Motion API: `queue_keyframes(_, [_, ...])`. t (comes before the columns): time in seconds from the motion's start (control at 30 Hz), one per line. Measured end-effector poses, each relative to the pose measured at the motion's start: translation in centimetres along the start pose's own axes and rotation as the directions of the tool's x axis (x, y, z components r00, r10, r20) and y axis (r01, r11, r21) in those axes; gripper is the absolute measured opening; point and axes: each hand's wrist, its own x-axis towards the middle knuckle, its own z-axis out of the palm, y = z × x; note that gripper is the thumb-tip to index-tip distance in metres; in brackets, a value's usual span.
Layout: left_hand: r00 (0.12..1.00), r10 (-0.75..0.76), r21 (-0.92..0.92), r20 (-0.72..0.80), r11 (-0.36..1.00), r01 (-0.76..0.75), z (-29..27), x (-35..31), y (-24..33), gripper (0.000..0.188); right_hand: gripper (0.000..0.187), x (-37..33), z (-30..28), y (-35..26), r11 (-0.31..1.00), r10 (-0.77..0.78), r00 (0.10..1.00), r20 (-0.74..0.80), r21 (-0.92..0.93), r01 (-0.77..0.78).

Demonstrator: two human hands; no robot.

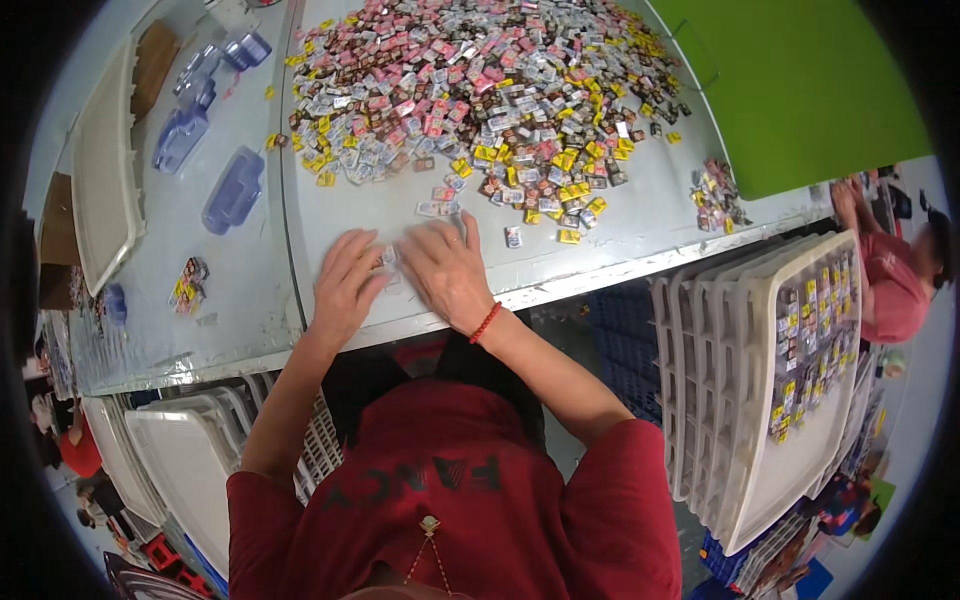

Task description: Sorting and picking specific small colorful items from a large pile on a workbench.

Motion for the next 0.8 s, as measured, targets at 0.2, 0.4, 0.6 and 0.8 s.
queue_keyframes(0.2, [0.931, 0.081, 0.185, 0.356, 0.97, -0.155, 0.6, 1.6, 1.3, 0.061, 0.016, 0.4, -4.5, 5.4, 0.982, 0.147, 0.986, -0.081, -0.105, -0.155])
queue_keyframes(0.4, [0.929, 0.075, 0.179, 0.364, 0.973, -0.149, 0.5, 1.1, 1.2, 0.068, 0.024, 2.2, -9.2, 15.5, 0.836, 0.437, 0.852, -0.288, -0.218, -0.503])
queue_keyframes(0.6, [0.973, 0.08, 0.139, 0.215, 0.984, -0.112, -0.1, 0.5, 0.6, 0.074, 0.045, 2.9, -6.5, 20.5, 0.727, 0.536, 0.827, -0.171, -0.405, -0.555])
queue_keyframes(0.8, [0.994, -0.093, 0.129, 0.061, 0.988, 0.085, -2.7, -0.4, -1.1, 0.076, 0.034, 4.4, -8.5, 19.4, 0.745, 0.629, 0.778, -0.008, -0.28, -0.605])
